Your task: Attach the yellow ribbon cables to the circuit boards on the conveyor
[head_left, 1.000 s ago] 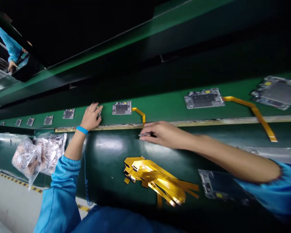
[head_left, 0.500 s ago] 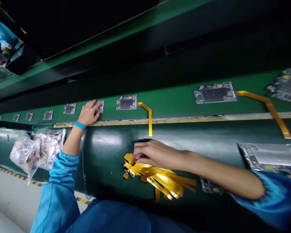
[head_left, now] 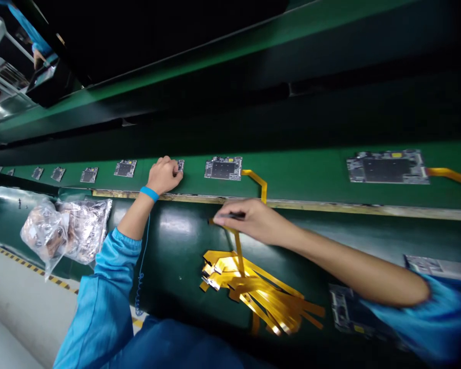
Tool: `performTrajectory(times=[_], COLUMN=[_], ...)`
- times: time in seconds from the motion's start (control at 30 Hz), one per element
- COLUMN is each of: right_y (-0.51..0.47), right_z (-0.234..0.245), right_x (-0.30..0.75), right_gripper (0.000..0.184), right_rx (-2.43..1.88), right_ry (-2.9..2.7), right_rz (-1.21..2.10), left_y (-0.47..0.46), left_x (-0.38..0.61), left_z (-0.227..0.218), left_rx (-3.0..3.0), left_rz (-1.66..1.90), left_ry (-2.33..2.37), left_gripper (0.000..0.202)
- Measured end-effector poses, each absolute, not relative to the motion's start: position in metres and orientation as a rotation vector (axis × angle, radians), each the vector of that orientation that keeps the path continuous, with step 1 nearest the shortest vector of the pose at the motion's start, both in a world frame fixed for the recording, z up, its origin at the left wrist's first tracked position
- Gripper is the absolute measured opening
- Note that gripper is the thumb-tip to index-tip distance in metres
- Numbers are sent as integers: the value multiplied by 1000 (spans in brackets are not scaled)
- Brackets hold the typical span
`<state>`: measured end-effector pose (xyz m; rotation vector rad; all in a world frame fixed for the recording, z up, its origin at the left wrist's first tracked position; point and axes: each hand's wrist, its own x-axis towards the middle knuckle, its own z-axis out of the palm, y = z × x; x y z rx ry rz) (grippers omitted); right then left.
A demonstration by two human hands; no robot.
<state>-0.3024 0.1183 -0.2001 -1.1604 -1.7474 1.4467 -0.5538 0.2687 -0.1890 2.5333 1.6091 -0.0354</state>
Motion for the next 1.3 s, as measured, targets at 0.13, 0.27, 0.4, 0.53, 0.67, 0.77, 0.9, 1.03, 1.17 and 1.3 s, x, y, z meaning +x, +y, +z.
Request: performTrajectory(times=[0.13,0.27,0.4,0.53,0.67,0.77,0.9,1.03,1.17,1.3], right_y=[167,203,223,234,239,240,240,241,241,241], right_z=[-209,-221,-227,-226,-220,-216,-215,-218,-221,-223], right_x=[-310,-319,-332,-342,-346,-344,-340,-334,-328,-324], right_gripper=[66,56,34,23,18,18,18,17,21,20], right_rx=[-1335,-1428,-1538,-1713,-1796,-1882,-1917,-1905,-1859,-1876], right_ry=[-1619,-1607,-1578,-1546,-1589,-1657,-1700,-1678,-1656,-1665], right_rz=[1219,1072,1060,1065,1021,989,957,983,1016,994], left_y=[267,267,272,273,268,266,264,262,260,260], left_x=[-536,-529,-533,-543,-548,-549,-548,-546,-544,-543], left_z=[-189,-188,-190,-194,-202,-206,-207,-205,-205,-205], left_rx=[2494,2498,2448,2420,2460,2473,2497,2528,2539,2550], left_rz=[-142,-147,-90,40,163,196,198,156,138,128], left_ry=[1678,1677,1654,1565,1454,1403,1339,1316,1301,1273], left_gripper=[9,10,15,18,19,19,20,24,28,29])
